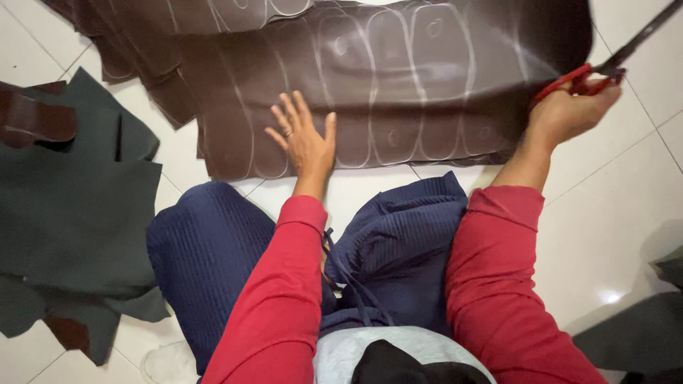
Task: The person sits on the floor and uses red-handled scissors to cut a brown sheet of material along pre-drawn white outlines. They repeatedly cut out individual shapes, separate them from the main sheet, and set them aside on the floor.
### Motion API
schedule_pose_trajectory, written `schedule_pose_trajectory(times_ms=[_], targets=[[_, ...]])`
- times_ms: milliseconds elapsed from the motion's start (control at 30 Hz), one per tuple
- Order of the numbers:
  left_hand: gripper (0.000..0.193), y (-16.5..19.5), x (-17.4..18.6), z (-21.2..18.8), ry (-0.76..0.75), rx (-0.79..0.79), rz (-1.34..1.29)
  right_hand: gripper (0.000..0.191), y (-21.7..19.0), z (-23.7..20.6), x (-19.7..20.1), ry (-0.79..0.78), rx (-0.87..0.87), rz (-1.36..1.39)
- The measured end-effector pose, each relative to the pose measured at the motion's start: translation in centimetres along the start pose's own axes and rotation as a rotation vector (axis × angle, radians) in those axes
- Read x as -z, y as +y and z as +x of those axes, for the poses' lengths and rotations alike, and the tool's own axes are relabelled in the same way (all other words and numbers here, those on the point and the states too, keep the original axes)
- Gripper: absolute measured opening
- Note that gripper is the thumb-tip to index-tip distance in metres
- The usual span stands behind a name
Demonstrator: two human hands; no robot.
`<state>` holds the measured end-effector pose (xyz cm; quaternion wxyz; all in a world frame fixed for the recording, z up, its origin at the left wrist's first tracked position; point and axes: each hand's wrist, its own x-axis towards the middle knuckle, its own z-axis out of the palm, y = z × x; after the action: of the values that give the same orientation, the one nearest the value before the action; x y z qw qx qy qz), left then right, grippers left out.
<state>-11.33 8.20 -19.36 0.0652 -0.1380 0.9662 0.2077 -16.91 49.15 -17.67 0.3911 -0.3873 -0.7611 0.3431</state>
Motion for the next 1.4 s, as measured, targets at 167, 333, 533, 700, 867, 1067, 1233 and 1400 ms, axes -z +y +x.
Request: schedule_pose_trajectory(times_ms=[167, 333, 533, 700, 867, 1067, 1233, 1400], targets=[[0.085, 2.0, -0.3, -0.1, -0.050, -0.132, -0.053, 0.057, -1.5, -1.0, 0.3, -0.067, 0.304, 0.025], [0.092, 2.2, 0.2, -0.2, -0.113, -0.059, 0.031, 0.061, -6.7, -9.3, -1.4, -0.677, 0.632, -0.125], [0.095, 2.2, 0.5, 0.1, -0.100, -0.051, 0.054, 0.082, -9.8, -16.1, -1.8, -1.065, 0.482, -0.167], [0.090, 0.0, 3.1, 1.9, -0.222, -0.163, 0.011, 0.067, -9.6, -16.4, -2.5, -1.151, 0.521, -0.329], [0.055, -11.0, 12.7, 8.2, -0.304, 0.034, -0.195, 0.065, -10.1, -17.6, -2.8, -1.073, 0.547, -0.316], [0.090, -30.8, 22.5, 1.9, 0.098, 0.325, 0.154, 0.070, -11.2, -19.9, -2.2, -1.047, 0.696, -0.359], [0.095, -36.3, 18.6, -6.3, 0.074, 0.134, 0.157, 0.086, -11.4, -22.1, -1.5, -1.033, 0.735, -0.402], [0.058, -36.9, 16.7, -6.8, 0.168, 0.078, 0.213, 0.095, -11.4, -22.3, -1.2, -0.989, 0.795, -0.368]])
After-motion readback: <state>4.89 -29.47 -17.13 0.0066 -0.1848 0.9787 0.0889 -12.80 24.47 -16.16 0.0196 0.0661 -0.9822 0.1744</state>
